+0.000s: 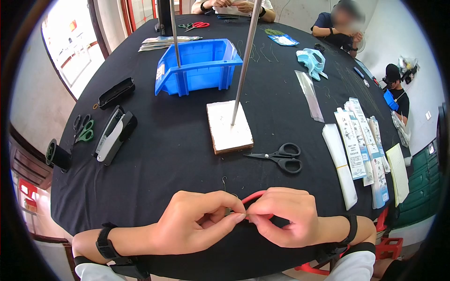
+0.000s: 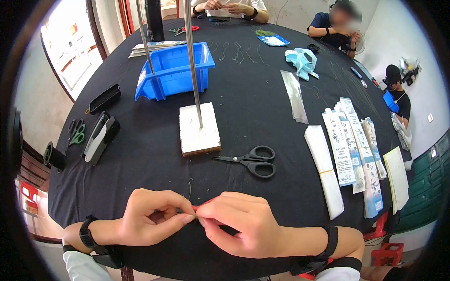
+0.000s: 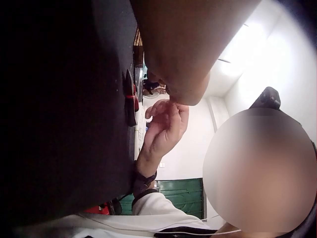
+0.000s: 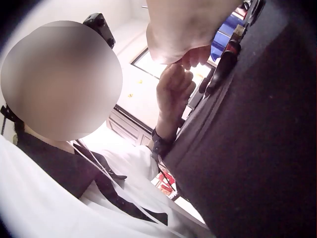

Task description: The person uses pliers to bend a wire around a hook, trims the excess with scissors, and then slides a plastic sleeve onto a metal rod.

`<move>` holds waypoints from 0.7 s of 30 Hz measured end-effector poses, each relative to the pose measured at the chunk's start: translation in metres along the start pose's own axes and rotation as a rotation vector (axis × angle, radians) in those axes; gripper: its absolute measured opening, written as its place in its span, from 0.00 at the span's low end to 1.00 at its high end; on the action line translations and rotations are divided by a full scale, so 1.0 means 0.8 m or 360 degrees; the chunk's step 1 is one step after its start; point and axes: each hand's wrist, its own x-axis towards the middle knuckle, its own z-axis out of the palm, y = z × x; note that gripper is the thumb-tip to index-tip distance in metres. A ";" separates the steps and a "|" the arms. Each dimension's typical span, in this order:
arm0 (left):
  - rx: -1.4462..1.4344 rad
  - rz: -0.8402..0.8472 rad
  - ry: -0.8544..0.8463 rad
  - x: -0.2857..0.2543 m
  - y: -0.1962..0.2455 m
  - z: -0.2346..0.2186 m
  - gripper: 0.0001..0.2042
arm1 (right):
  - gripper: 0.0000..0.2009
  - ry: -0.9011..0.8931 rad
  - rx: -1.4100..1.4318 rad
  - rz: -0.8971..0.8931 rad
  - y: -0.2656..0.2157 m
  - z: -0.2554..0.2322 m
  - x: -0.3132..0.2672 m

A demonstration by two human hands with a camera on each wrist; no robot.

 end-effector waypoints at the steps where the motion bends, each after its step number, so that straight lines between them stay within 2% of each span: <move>1: -0.0004 0.0000 -0.0004 0.000 0.000 0.000 0.04 | 0.07 0.0004 -0.0009 -0.0021 0.001 0.000 0.001; 6: -0.0043 -0.0088 -0.0046 0.000 -0.001 0.001 0.04 | 0.07 0.0003 -0.0049 -0.0013 0.001 0.000 0.002; 9: -0.0129 -0.0210 -0.0056 0.001 0.000 0.000 0.04 | 0.08 -0.0130 -0.0066 0.0085 0.001 -0.005 0.000; 12: -0.0175 -0.0331 0.0081 0.002 -0.003 0.002 0.05 | 0.07 -0.0047 -0.0252 0.0168 0.005 -0.008 0.006; 13: -0.0225 -0.0425 0.0097 0.003 -0.001 0.000 0.06 | 0.07 -0.0025 -0.0476 0.0232 0.009 -0.014 0.007; 16: -0.0256 -0.0476 0.0212 0.005 -0.003 -0.002 0.06 | 0.12 -0.0188 -0.1364 0.0411 0.017 -0.042 0.009; 18: -0.0288 -0.0516 0.0232 0.006 -0.006 -0.006 0.06 | 0.14 -0.0352 -0.1411 0.0569 0.021 -0.056 0.006; 21: -0.0400 -0.0528 0.0285 0.007 -0.010 -0.006 0.07 | 0.14 -0.0395 -0.1243 0.0683 0.021 -0.062 0.010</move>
